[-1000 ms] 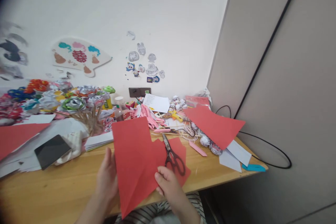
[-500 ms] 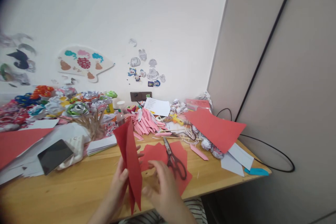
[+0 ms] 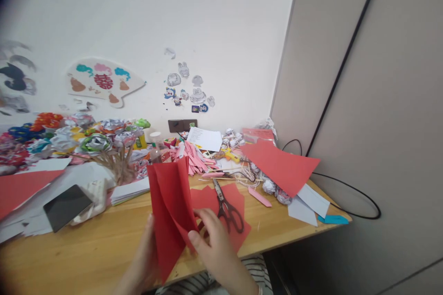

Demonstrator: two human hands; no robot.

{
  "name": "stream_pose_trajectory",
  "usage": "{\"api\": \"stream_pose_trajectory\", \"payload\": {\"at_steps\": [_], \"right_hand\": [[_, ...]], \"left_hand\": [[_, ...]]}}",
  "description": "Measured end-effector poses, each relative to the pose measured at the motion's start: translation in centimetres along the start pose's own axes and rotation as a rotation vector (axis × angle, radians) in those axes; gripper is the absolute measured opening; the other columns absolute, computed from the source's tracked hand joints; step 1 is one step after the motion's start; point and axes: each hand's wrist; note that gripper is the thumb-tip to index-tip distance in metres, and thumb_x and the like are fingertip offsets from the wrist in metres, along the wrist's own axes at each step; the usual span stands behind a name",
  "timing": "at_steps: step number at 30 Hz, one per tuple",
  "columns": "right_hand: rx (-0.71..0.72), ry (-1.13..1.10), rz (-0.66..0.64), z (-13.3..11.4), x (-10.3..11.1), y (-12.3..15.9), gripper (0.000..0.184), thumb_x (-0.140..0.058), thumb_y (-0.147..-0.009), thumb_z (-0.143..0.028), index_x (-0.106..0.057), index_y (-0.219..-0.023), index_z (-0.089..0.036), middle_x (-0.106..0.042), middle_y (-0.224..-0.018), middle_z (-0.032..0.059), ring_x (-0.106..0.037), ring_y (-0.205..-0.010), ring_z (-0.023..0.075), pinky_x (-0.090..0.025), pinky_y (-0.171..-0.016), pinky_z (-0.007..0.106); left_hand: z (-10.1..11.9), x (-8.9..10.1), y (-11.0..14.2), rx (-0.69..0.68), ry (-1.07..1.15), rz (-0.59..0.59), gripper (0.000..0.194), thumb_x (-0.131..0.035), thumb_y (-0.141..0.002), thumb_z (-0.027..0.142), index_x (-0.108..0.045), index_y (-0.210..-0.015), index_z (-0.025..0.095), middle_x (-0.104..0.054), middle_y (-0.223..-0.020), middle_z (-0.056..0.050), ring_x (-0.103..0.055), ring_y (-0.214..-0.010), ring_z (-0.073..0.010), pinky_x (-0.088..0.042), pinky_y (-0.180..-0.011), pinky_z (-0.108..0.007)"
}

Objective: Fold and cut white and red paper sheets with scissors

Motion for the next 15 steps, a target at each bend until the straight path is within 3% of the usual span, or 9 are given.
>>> {"api": "stream_pose_trajectory", "payload": {"at_steps": [4,8,11,15], "right_hand": [[-0.032,-0.031,-0.001,0.0,0.1,-0.1,0.035,-0.045,-0.085,-0.035,-0.051,-0.117,-0.024,-0.051,-0.120,0.0080,-0.055,-0.094,0.0186,-0.048,-0.077,0.027],[0.051,0.038,0.035,-0.6,-0.1,-0.4,0.029,-0.042,-0.086,-0.026,-0.055,-0.112,-0.022,-0.056,-0.115,0.0087,-0.055,-0.097,0.0195,-0.047,-0.079,0.028],[0.158,0.102,0.045,-1.1,-0.1,-0.6,0.031,-0.040,-0.085,-0.018,-0.055,-0.112,-0.022,-0.058,-0.111,0.0084,-0.053,-0.102,0.0205,-0.045,-0.084,0.031],[0.231,0.162,0.067,-0.6,-0.2,-0.5,0.040,-0.039,-0.079,-0.008,-0.052,-0.114,-0.021,-0.059,-0.110,0.0082,-0.053,-0.103,0.0208,-0.043,-0.088,0.034]], "left_hand": [[0.4,-0.1,0.3,0.132,0.083,0.020,0.053,-0.049,-0.065,0.065,-0.066,-0.089,0.020,-0.068,-0.103,-0.007,-0.056,-0.105,-0.0296,-0.047,-0.087,-0.043],[-0.2,0.2,0.3,0.120,0.015,0.023,0.056,-0.054,-0.062,0.064,-0.064,-0.094,0.019,-0.069,-0.099,-0.010,-0.057,-0.104,-0.0296,-0.048,-0.087,-0.042],[-0.7,0.9,0.2,0.006,-0.095,0.077,0.055,-0.066,-0.059,0.050,-0.057,-0.104,0.020,-0.067,-0.106,-0.008,-0.055,-0.107,-0.0294,-0.046,-0.089,-0.041],[-1.7,3.0,-0.5,-0.275,-0.280,0.088,0.067,-0.073,-0.052,0.039,-0.053,-0.113,0.020,-0.062,-0.115,-0.007,-0.044,-0.117,-0.0311,-0.039,-0.097,-0.039]]}}
Point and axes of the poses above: each hand's wrist, its own y-axis away from the middle knuckle, its own x-axis out of the back of the hand, z = x × y
